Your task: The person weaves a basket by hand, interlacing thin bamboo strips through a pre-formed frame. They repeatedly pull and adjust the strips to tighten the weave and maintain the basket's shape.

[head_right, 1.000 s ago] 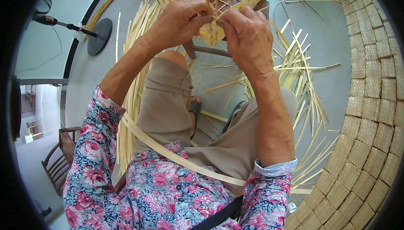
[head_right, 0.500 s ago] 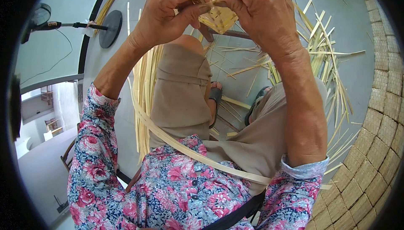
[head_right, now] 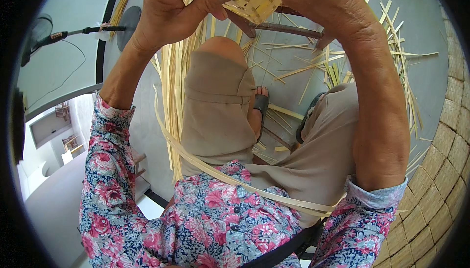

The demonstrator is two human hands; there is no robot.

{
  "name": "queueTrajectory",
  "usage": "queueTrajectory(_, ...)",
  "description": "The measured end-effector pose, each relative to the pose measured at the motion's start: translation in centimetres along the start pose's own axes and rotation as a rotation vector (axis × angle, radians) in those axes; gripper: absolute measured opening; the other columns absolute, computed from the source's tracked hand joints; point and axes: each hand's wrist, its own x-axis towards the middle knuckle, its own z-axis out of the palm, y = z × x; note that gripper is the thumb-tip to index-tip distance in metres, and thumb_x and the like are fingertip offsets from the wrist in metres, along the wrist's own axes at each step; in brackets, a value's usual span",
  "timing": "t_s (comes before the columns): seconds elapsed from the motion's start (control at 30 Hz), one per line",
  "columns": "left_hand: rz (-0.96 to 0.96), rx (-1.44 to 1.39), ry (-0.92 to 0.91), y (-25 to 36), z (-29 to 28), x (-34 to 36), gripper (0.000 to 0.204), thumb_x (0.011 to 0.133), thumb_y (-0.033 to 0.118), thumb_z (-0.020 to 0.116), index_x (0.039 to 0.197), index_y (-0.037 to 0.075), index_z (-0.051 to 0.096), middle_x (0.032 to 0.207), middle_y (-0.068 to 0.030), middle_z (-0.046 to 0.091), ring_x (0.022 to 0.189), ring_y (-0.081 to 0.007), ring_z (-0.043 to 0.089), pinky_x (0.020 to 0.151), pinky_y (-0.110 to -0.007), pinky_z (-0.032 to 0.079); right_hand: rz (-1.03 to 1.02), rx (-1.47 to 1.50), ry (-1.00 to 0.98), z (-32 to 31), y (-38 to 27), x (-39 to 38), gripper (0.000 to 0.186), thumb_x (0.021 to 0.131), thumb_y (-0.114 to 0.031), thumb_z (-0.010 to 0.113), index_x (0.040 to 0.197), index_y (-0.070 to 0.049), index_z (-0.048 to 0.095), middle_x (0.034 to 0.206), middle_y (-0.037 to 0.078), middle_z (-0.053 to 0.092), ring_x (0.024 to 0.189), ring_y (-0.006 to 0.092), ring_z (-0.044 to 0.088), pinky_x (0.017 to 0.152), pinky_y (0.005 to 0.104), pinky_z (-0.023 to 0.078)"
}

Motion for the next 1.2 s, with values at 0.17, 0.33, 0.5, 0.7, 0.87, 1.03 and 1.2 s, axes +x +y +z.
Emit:
queueTrajectory(0.17,0.133,0.078,-0.033,0.9,-0.9,0.5,0.007,0.090,0.009,0.072,0.090,0.005,0.066,0.074,-0.0062,0.069,0.064,-0.0168,0.073,0.054,-0.028,0.053,0.066,0.018,-0.053,-1.4,-1.9,0.1,0.023,0.086,-0.022,0.077,0.081,-0.001,0.068,0.071,0.011,0.064,0.065,0.0290,0.063,0.059,0.0370,0.049)
queueTrajectory(0.33,0.366,0.311,-0.083,1.1,-1.5,1.3,0.014,0.088,0.014,0.076,0.091,0.006,0.064,0.080,-0.0062,0.069,0.073,-0.0152,0.071,0.060,-0.028,0.054,0.043,0.008,-0.073,-1.9,-2.8,-0.1,0.019,0.085,-0.019,0.078,0.083,-0.002,0.069,0.073,0.010,0.065,0.069,0.0286,0.065,0.061,0.0370,0.051)
queueTrajectory(0.5,0.060,-0.172,-0.107,0.8,-1.1,0.1,0.026,0.097,0.016,0.068,0.111,0.002,0.053,0.092,-0.0078,0.065,0.079,-0.0162,0.071,0.065,-0.028,0.057,-0.003,-0.003,-0.047,-1.6,-2.9,0.4,0.017,0.083,-0.016,0.078,0.084,-0.003,0.069,0.075,0.010,0.066,0.072,0.0294,0.067,0.064,0.0380,0.053)
queueTrajectory(0.7,-0.117,-0.165,-0.134,0.9,-1.2,1.3,0.019,0.096,0.007,0.066,0.110,-0.001,0.058,0.089,-0.0093,0.069,0.079,-0.0197,0.074,0.066,-0.030,0.058,-0.009,-0.049,-0.061,-1.5,-1.0,0.3,0.014,0.087,-0.018,0.074,0.086,-0.005,0.069,0.076,0.012,0.066,0.072,0.0307,0.066,0.064,0.0398,0.052)
queueTrajectory(0.87,-0.082,0.014,-0.012,-1.8,-1.1,0.8,0.021,0.091,0.004,0.073,0.107,-0.002,0.062,0.100,-0.0074,0.072,0.083,-0.0100,0.072,0.076,-0.024,0.056,0.161,-0.152,0.045,0.2,-0.8,0.7,0.016,0.086,-0.019,0.076,0.091,-0.004,0.070,0.083,0.009,0.066,0.075,0.0285,0.064,0.069,0.0371,0.051)
queueTrajectory(1.03,-0.405,-0.037,0.258,-3.2,0.8,1.0,0.014,0.090,0.007,0.076,0.097,-0.002,0.069,0.096,-0.0062,0.072,0.078,-0.0081,0.069,0.069,-0.023,0.055,0.255,-0.256,0.204,2.2,-0.3,1.9,0.018,0.089,-0.024,0.074,0.098,-0.009,0.068,0.095,0.008,0.067,0.081,0.0328,0.068,0.069,0.0418,0.053)
queueTrajectory(1.2,-0.336,-0.023,0.427,-4.9,0.7,-0.5,0.010,0.085,0.007,0.078,0.089,-0.001,0.073,0.075,-0.0029,0.063,0.063,-0.0051,0.059,0.057,-0.023,0.047,0.275,-0.031,0.559,3.1,-2.2,1.0,0.015,0.091,0.003,0.065,0.105,-0.002,0.067,0.094,0.007,0.067,0.067,0.0135,0.061,0.060,0.0264,0.048)
